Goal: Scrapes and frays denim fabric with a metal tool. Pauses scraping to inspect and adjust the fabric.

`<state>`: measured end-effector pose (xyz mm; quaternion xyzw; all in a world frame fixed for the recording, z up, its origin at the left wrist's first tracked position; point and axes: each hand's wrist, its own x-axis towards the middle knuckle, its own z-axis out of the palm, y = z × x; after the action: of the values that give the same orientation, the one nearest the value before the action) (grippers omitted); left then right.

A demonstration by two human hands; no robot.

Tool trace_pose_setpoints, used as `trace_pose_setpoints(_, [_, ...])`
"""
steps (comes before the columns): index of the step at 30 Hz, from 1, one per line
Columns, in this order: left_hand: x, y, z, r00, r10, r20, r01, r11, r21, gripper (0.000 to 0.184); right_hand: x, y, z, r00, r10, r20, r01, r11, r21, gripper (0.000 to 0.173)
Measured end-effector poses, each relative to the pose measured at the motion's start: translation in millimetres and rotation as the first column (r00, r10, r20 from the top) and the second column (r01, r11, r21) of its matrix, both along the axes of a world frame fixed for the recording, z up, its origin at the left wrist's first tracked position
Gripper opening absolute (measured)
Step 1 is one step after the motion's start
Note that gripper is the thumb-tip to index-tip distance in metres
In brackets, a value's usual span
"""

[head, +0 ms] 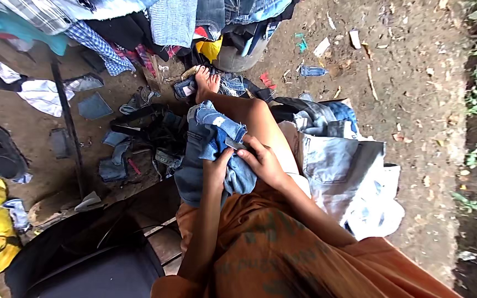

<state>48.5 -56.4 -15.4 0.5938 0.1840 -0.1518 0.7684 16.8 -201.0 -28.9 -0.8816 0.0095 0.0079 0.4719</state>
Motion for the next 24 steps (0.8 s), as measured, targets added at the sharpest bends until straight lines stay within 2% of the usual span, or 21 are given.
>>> trace_pose_setpoints(2, [0, -1, -1, 1.000, 0.006, 0.017, -0.006, 1.000, 0.002, 0.026, 8, 4, -3, 0.998, -0.023, 0.052, 0.016, 0.993, 0.116, 0.027])
trace_pose_setpoints(3, [1, -1, -1, 1.000, 0.014, 0.016, -0.014, 1.000, -0.010, 0.026, 11, 5, -2, 0.999, -0.029, 0.018, 0.024, 0.972, 0.232, 0.022])
trace_pose_setpoints(5, [1, 1, 0, 1.000, 0.014, 0.003, -0.014, 0.999, -0.044, 0.029, 15, 2, 7, 0.982, -0.018, -0.190, 0.116, 0.848, 0.517, 0.014])
trace_pose_setpoints(7, [1, 1, 1, 1.000, 0.009, -0.011, -0.009, 0.998, -0.063, 0.030, 21, -5, 21, 0.892, 0.109, -0.438, 0.259, 0.672, 0.694, 0.019])
trace_pose_setpoints(9, [1, 1, 2, 1.000, 0.000, -0.031, -0.001, 0.999, -0.053, 0.032, 28, -16, 27, 0.803, 0.250, -0.541, 0.347, 0.542, 0.766, 0.024])
trace_pose_setpoints(11, [3, 1, 2, 0.999, -0.038, -0.021, 0.038, 0.999, -0.001, 0.035, 31, -22, 27, 0.771, 0.304, -0.559, 0.373, 0.496, 0.784, 0.027])
trace_pose_setpoints(13, [5, 2, -1, 0.995, -0.103, 0.012, 0.102, 0.993, 0.054, 0.037, 30, -23, 28, 0.792, 0.268, -0.549, 0.334, 0.562, 0.757, 0.026])
trace_pose_setpoints(15, [6, 1, -3, 0.992, -0.126, 0.015, 0.124, 0.989, 0.081, 0.036, 25, -20, 28, 0.868, 0.174, -0.466, 0.213, 0.717, 0.664, 0.022])
trace_pose_setpoints(16, [6, 1, -3, 0.993, -0.117, 0.012, 0.116, 0.990, 0.078, 0.035, 20, -19, 25, 0.918, 0.117, -0.378, 0.137, 0.803, 0.581, 0.019])
trace_pose_setpoints(18, [6, -1, 0, 0.997, -0.079, -0.003, 0.079, 0.995, 0.065, 0.032, 8, -19, 19, 0.976, 0.089, -0.197, -0.009, 0.927, 0.374, 0.031])
trace_pose_setpoints(21, [6, -1, 4, 0.999, -0.032, -0.034, 0.033, 0.999, 0.026, 0.030, -4, -14, 8, 0.993, 0.072, -0.098, -0.062, 0.993, 0.103, 0.050])
trace_pose_setpoints(24, [5, 0, 4, 0.999, -0.006, -0.054, 0.004, 0.999, -0.039, 0.028, -11, -9, 1, 0.999, 0.009, -0.044, -0.011, 0.999, -0.042, 0.052])
